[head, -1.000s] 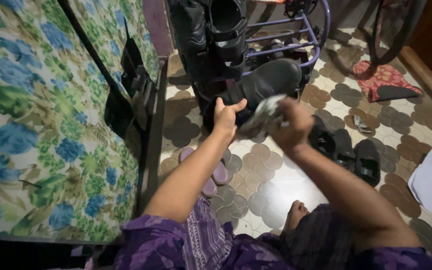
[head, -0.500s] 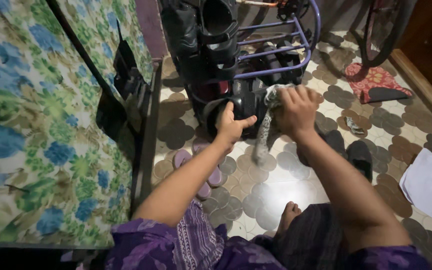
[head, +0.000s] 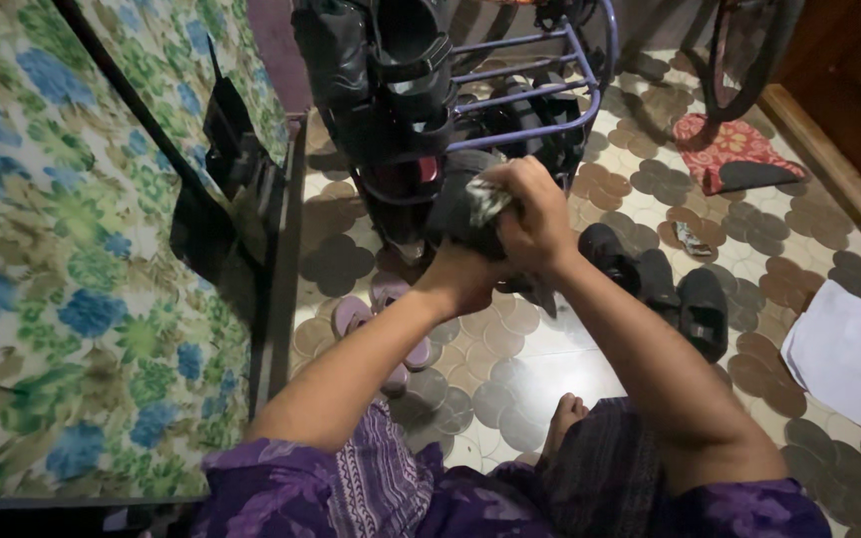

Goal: The person sits on the floor and wipes various shoes and sandals with a cloth. They handle multiple pairs, including high heels, sandals, and slip-ons, cleaning them one at a time and placing them back on the floor or a nearby rack.

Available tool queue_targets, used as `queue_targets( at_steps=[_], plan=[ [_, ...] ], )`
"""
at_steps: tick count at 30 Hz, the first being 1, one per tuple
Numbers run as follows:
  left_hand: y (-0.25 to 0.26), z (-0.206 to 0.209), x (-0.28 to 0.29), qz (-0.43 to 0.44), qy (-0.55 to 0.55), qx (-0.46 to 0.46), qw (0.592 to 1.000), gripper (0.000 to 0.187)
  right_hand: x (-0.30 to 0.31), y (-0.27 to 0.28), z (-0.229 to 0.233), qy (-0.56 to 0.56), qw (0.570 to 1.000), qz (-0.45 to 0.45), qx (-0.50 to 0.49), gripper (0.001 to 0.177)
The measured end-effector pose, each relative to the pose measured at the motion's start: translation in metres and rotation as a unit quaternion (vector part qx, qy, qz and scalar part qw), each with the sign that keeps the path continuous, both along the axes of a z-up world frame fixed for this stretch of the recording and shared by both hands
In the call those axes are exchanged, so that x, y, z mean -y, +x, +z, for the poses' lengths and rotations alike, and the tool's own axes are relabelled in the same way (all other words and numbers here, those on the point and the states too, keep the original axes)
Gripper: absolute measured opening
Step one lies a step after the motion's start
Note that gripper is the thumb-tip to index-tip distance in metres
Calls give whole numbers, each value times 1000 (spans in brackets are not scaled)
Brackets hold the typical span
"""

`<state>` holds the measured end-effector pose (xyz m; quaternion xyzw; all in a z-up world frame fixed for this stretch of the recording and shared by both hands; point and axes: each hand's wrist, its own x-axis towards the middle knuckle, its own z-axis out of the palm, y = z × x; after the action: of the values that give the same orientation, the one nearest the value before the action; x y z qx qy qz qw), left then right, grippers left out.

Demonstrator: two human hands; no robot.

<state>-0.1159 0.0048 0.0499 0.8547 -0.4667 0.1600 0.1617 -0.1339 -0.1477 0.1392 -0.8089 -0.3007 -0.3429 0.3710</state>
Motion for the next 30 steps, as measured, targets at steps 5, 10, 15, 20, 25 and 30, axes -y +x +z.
queue_targets(
  at_steps=[5,10,15,20,25,30],
  plan=[
    [-13,10,-3,6,50,16,999,30,-14,-16,26,-227,947,-40,223,46],
    [-23,11,3,53,-127,361,922,46,-22,-18,29,-305,932,-26,195,34],
    [-8,-8,9,8,36,255,966,13,5,5,20,-151,971,-143,118,30],
    [-4,-16,2,60,-63,94,992,23,39,23,-19,-47,983,-135,116,39],
    [12,-14,-17,133,-153,-66,977,51,44,34,-76,83,982,-6,-168,40],
    [18,-23,-17,142,-206,-92,964,46,62,35,-81,45,985,8,-168,36]
  ],
)
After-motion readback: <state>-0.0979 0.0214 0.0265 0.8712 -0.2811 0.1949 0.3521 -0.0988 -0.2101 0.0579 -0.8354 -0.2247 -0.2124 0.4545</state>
